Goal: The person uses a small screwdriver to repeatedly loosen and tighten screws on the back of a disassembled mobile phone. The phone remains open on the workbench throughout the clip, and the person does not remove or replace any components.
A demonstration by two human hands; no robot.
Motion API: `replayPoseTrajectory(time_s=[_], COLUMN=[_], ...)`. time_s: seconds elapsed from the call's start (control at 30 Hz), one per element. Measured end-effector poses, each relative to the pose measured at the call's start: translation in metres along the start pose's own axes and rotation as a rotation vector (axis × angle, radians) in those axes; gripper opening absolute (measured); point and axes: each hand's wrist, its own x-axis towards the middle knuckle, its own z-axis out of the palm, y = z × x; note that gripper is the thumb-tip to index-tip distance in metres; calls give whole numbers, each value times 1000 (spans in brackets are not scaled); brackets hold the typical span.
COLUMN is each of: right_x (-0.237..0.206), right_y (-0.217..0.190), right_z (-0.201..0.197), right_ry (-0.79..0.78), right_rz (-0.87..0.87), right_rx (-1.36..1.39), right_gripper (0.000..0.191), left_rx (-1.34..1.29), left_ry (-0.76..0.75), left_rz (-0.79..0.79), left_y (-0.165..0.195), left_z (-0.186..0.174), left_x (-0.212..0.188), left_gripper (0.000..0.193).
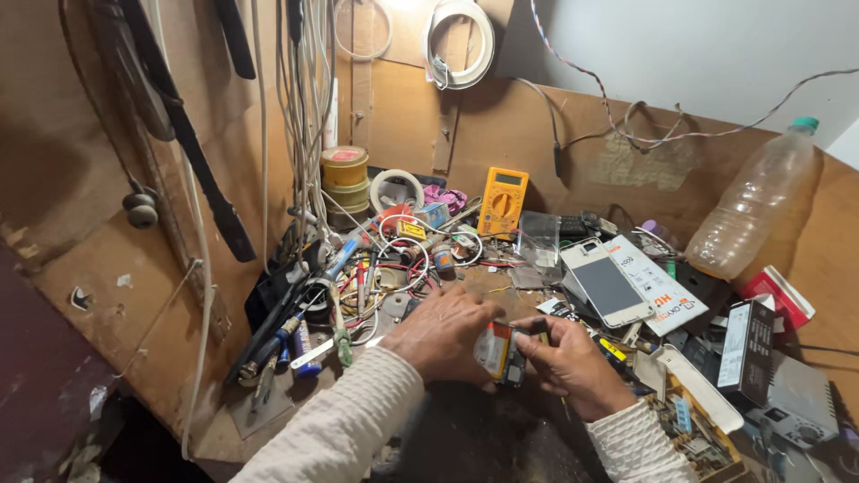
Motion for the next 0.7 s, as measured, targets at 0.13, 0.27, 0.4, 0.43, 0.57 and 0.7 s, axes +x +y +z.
replayPoseTrajectory(time_s=[0.13, 0.27, 0.4, 0.43, 0.57, 0.7], right_x=[1, 6, 14, 14, 18, 16], right_y=[-2, -4, -1, -1, 1, 1], right_z=[0, -1, -5, -8, -18, -17], right_ry=[-43, -22, 90, 121, 227, 339], right_rz=[-26, -3, -27, -41, -48, -105], right_rx=[12, 20, 96, 144, 270, 290], right_gripper=[28, 24, 26, 27, 22, 23], left_rx=[-209, -410, -815, -914, -1215, -1197], left_ry=[-123, -214, -113, -97, -52, 8], left_rz=[-22, -62, -122, -192, -415, -581], left_y=[-14, -40, -54, -56, -64, -66], left_z=[3, 19, 45, 49, 55, 55], left_x=[15, 32, 36, 35, 23, 16], left_gripper=[80, 70, 61, 59, 51, 50])
